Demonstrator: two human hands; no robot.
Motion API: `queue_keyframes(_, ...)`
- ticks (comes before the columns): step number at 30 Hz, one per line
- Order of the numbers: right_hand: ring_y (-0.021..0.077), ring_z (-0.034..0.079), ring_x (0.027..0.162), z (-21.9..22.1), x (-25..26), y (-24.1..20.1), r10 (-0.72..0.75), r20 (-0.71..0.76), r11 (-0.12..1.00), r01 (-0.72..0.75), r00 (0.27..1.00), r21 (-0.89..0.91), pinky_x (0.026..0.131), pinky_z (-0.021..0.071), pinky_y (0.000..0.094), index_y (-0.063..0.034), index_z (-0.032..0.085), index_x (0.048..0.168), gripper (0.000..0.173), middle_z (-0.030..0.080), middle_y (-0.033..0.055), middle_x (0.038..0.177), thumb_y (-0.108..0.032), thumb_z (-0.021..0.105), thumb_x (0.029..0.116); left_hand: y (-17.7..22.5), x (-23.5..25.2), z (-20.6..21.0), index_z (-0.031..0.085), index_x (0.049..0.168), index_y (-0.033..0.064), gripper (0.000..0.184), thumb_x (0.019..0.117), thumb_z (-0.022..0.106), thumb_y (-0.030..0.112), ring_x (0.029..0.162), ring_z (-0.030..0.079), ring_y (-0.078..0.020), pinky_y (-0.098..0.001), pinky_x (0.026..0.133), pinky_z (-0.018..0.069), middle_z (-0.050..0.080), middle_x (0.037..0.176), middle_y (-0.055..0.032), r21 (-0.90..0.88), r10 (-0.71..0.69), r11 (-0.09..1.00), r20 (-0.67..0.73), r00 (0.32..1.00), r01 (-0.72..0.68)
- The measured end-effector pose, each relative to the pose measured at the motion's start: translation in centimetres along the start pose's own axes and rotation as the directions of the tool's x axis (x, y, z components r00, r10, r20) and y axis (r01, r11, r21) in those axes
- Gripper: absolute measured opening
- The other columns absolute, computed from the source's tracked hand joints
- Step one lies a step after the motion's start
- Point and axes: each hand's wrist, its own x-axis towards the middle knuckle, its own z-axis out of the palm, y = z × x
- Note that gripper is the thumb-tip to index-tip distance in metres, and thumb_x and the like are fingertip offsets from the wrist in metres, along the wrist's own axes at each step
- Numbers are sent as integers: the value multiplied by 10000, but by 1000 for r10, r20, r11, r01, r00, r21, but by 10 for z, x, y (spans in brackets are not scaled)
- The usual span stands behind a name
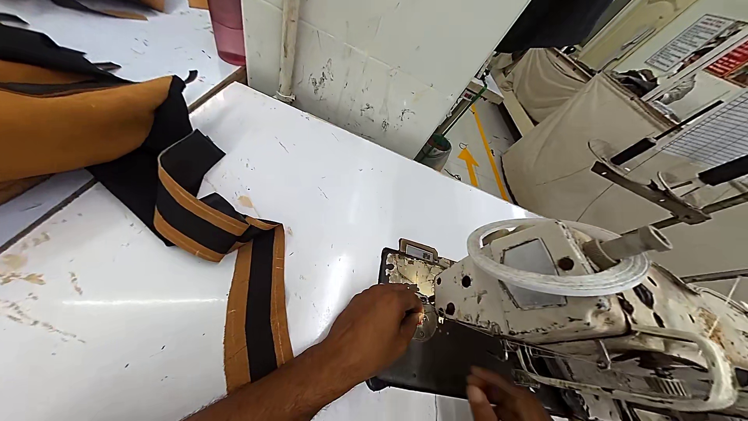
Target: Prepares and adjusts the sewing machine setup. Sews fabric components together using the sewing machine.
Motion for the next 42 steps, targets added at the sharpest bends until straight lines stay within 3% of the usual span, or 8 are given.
queue_keyframes(3,96,690,745,19,35,-7,113,81,993,-110,990,-43,649,607,299,-28,707,1187,275,736,63,1003,-219,664,995,3,-1,-1,747,1059,146,282,1051,507,293,929,668,-150,-351,837,542,702,1007,-25,5,-3,1000,7,1000,3)
queue_keyframes(5,54,616,644,28,51,-7,126,79,989,-119,989,-83,578,544,244,-38,722,1155,271,720,31,913,-238,693,974,5,-1,-3,743,1071,135,281,1052,503,281,955,673,-178,-386,840,551,695,1019,-43,3,-14,1000,25,1000,14)
queue_keyframes(7,29,520,547,36,60,-2,141,20,986,-139,990,-89,527,471,218,-16,743,1008,214,660,4,738,-216,700,946,6,-1,-3,747,1070,128,283,1053,504,271,953,678,-193,-401,820,554,696,1020,-55,2,-16,1000,25,1000,16)
queue_keyframes(9,19,516,539,41,62,8,172,-88,981,-179,981,-79,559,486,225,-12,685,817,204,594,-11,636,-189,695,919,7,-3,-2,748,1057,120,282,1048,507,267,921,683,-201,-403,784,559,695,1004,-62,3,-2,1000,11,1000,2)
queue_keyframes(11,3,607,598,39,60,12,199,-144,980,-200,969,8,617,555,219,32,686,837,153,648,-9,668,-112,692,890,6,-3,1,751,1033,104,270,1035,527,254,876,690,-217,-411,735,566,695,970,-75,7,23,1000,-25,999,-23)
queue_keyframes(16,-23,577,512,40,57,14,242,-170,965,-219,955,144,509,522,184,-54,640,758,112,633,-79,610,-11,626,860,4,-4,10,760,970,112,237,997,563,241,759,687,-205,-393,622,560,686,868,-59,26,56,998,-128,990,-53)
queue_keyframes(26,-1,592,511,46,64,1,241,-214,944,-177,947,278,505,527,192,-107,602,738,199,653,-81,617,30,598,882,10,-8,13,763,940,106,220,966,574,215,704,678,-203,-375,552,529,686,837,-56,51,24,999,-199,980,-14)
queue_keyframes(42,4,614,563,44,50,22,226,-150,965,-200,963,167,559,553,207,-54,630,736,165,642,-57,630,-24,619,898,8,-8,14,756,930,109,230,978,564,226,722,682,-193,-360,563,533,691,847,-48,70,36,997,-203,979,-23)
